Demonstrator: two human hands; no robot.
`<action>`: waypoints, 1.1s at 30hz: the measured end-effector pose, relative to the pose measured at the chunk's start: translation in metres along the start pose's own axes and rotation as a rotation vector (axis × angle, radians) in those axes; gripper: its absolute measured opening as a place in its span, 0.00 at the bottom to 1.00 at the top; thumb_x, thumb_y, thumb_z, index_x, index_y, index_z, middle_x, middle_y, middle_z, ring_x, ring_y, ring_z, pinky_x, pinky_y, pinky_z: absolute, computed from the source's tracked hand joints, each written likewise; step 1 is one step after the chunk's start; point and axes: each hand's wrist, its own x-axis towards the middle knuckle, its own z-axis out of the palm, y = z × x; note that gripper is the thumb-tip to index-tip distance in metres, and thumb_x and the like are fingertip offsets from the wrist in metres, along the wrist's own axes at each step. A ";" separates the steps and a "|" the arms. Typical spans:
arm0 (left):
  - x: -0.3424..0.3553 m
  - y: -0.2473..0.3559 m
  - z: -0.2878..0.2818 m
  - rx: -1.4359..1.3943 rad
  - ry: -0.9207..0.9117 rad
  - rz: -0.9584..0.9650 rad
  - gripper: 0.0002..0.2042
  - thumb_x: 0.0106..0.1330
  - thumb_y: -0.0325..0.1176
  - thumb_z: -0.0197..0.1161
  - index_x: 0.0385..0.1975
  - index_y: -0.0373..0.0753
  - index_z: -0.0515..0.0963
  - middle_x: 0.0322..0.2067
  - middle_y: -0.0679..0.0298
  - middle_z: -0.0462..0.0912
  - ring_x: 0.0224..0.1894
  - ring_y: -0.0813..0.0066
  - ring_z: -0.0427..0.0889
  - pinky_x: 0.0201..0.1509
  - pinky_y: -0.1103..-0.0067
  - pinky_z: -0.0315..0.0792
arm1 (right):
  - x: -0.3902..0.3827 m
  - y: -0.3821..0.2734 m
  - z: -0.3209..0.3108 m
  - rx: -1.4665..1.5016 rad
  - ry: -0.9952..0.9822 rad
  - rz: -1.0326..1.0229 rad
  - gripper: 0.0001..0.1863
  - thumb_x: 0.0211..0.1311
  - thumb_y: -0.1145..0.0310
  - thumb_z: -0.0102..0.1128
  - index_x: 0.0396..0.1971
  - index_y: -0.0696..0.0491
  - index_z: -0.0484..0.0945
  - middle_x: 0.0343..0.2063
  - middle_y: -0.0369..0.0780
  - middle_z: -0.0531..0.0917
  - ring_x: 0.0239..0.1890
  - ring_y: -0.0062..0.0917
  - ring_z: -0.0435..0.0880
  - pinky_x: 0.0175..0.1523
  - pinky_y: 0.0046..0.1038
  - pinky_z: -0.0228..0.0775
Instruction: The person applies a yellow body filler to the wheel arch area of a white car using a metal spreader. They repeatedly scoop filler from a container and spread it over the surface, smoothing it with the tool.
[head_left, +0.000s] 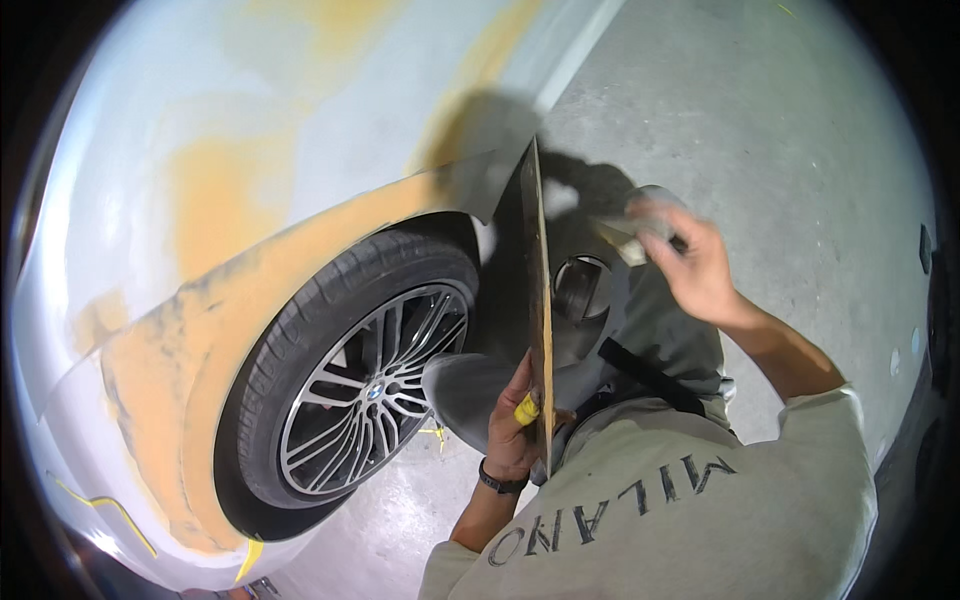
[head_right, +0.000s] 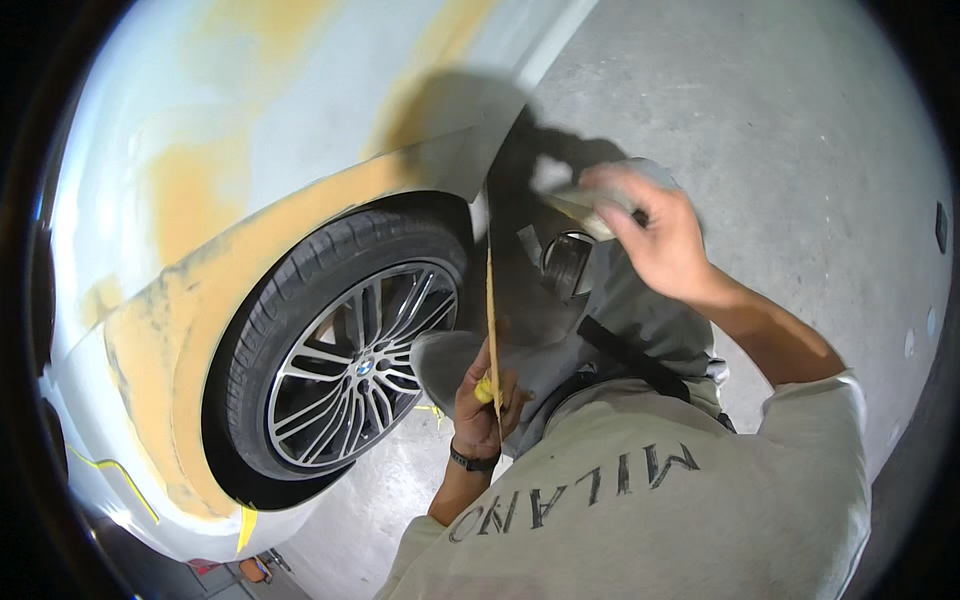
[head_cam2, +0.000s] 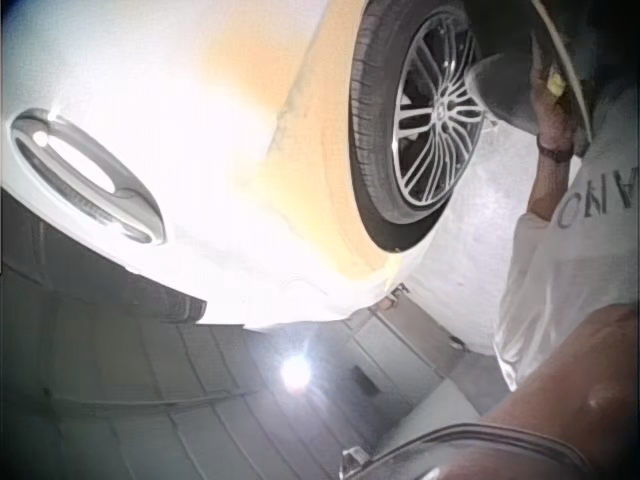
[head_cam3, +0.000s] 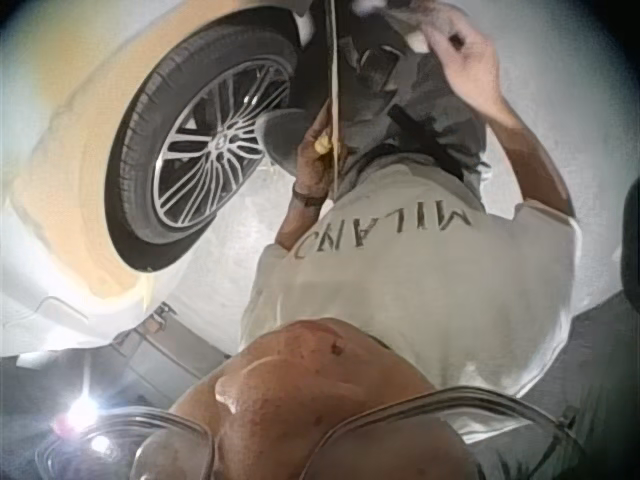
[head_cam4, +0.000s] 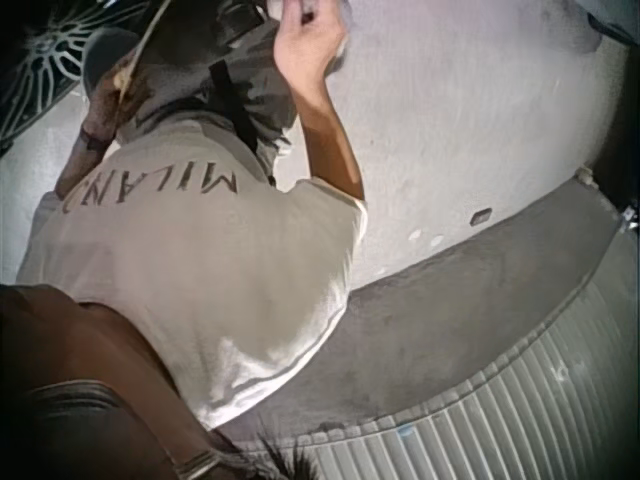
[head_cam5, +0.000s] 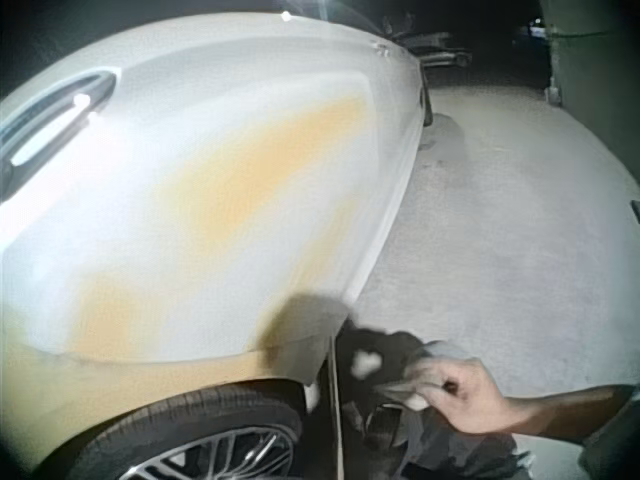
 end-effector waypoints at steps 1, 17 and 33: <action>0.005 -0.001 0.001 0.018 0.043 -0.010 0.38 0.71 0.30 0.68 0.80 0.41 0.57 0.64 0.58 0.78 0.47 0.68 0.90 0.53 0.64 0.88 | 0.000 -0.004 0.005 0.347 0.165 0.221 0.12 0.74 0.80 0.59 0.54 0.59 0.82 0.42 0.38 0.90 0.39 0.23 0.88 0.47 0.27 0.81; 0.070 0.028 0.049 0.368 0.088 -0.002 0.33 0.75 0.23 0.59 0.79 0.32 0.57 0.72 0.56 0.71 0.66 0.68 0.79 0.67 0.72 0.78 | -0.048 -0.027 0.019 0.459 -0.079 0.607 0.30 0.71 0.72 0.69 0.71 0.60 0.73 0.49 0.36 0.87 0.48 0.16 0.81 0.56 0.25 0.76; 0.194 0.076 0.158 1.787 -0.244 0.603 0.30 0.62 0.13 0.51 0.69 0.22 0.68 0.57 0.38 0.83 0.60 0.55 0.84 0.66 0.74 0.72 | 0.055 0.006 -0.078 -0.326 0.272 -0.070 0.23 0.71 0.68 0.67 0.65 0.56 0.80 0.35 0.38 0.85 0.35 0.18 0.79 0.45 0.24 0.74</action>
